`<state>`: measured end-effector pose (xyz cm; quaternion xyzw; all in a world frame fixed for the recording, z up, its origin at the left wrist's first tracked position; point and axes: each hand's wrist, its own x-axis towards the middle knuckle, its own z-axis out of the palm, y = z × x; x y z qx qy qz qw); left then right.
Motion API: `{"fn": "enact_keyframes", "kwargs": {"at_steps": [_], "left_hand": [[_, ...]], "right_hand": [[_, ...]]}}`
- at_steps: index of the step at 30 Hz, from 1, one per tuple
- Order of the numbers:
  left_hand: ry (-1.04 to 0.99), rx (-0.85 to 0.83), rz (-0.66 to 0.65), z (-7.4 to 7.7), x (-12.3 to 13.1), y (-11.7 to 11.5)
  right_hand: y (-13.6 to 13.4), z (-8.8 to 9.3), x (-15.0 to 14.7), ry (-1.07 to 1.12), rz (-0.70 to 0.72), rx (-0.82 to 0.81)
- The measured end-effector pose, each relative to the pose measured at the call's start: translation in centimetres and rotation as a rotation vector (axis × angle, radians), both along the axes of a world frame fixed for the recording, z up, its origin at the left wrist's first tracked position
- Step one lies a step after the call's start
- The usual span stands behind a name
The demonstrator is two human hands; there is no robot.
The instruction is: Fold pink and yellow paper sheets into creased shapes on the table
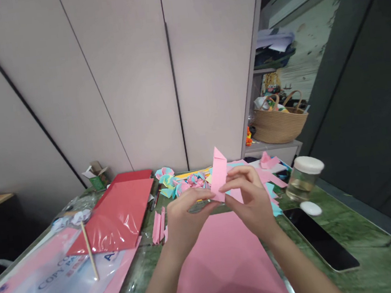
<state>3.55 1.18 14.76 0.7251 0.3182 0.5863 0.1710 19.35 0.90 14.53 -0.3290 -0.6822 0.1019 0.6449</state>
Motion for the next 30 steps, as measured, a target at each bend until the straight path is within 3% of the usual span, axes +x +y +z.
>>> {"fn": "enact_keyframes", "kwargs": {"at_steps": [7, 17, 24, 30], "left_hand": [[0.015, 0.058, -0.006, 0.2, -0.1, -0.2], [-0.108, -0.168, -0.021, 0.3, 0.2, -0.4], [-0.278, -0.344, -0.082, 0.7, 0.8, -0.4], [-0.363, -0.531, -0.136, 1.0, 1.0, -0.4]], "right_hand": [[0.2, 0.6, 0.9, 0.015, 0.279, -0.292], [-0.3, 0.2, -0.5, 0.175, 0.224, -0.292], [-0.3, 0.4, -1.3, 0.437, 0.424, -0.397], [-0.1, 0.3, -1.4, 0.453, 0.369, -0.432]]}}
